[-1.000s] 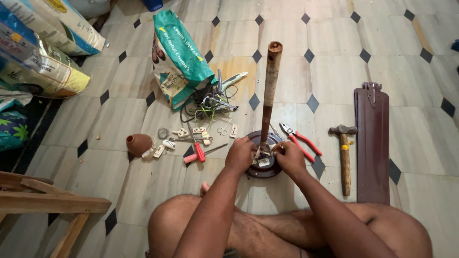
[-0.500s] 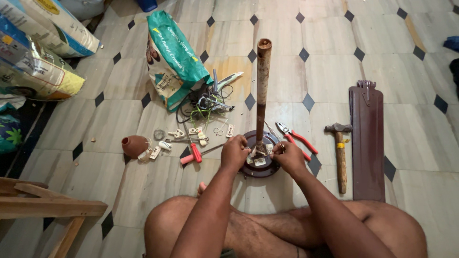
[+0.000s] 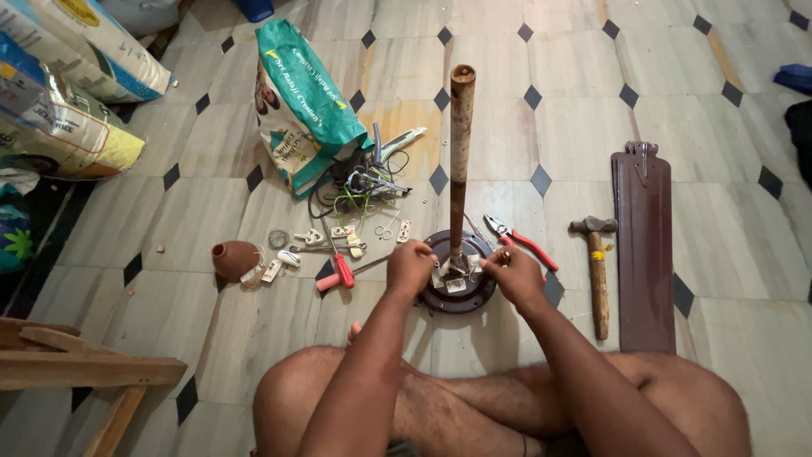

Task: The person sits on the floor and assembles the central hub of an electric fan. They insert a metal rod into the hub and use their hands to tighten a nut onto the rod, securing the assembly.

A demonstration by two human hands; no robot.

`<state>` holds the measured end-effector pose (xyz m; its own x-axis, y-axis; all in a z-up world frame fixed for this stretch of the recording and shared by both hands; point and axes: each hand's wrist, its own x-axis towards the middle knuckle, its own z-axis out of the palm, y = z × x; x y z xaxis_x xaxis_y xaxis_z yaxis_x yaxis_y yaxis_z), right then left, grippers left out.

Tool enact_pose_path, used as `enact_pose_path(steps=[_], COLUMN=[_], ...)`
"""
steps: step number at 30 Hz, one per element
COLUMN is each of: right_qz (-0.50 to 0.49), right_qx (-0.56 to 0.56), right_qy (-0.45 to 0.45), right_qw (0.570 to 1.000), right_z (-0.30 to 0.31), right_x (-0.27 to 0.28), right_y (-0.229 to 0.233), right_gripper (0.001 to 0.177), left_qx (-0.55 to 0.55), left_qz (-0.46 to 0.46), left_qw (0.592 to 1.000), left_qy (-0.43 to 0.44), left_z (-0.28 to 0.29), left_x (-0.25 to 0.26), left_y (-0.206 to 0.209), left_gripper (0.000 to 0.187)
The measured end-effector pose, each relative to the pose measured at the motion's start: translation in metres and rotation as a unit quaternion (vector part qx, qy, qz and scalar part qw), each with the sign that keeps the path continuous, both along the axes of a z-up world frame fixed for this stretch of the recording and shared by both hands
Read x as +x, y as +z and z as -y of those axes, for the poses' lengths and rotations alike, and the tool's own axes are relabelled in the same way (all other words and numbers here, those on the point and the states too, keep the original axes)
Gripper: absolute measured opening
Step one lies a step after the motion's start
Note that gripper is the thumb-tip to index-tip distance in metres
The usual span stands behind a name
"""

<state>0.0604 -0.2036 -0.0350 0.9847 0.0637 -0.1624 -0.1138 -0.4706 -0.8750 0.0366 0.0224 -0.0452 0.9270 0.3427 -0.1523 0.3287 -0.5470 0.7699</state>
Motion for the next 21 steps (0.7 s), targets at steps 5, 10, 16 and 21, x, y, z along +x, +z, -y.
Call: enact_pose_path(steps=[5, 10, 16, 21], right_qz=[-0.054, -0.111, -0.087, -0.015], right_qx=[0.139, 0.211, 0.203, 0.118], right_qy=[0.023, 0.147, 0.167, 0.148], right_qw=[0.988, 0.960, 0.961, 0.982], right_z=[0.005, 0.003, -0.002, 0.000], right_x=[0.005, -0.004, -0.010, -0.005], right_y=[0.014, 0.036, 0.029, 0.021], right_gripper=[0.022, 0.024, 0.020, 0.017], left_qx=[-0.324, -0.430, -0.399, -0.478], left_qz=[0.019, -0.026, 0.014, 0.027], left_qw=[0.944, 0.902, 0.917, 0.878], left_qy=[0.063, 0.022, 0.012, 0.007], left_z=[-0.006, 0.012, 0.029, 0.024], left_x=[0.007, -0.005, -0.019, -0.018], left_y=[0.011, 0.032, 0.027, 0.014], left_gripper=[0.031, 0.031, 0.032, 0.036])
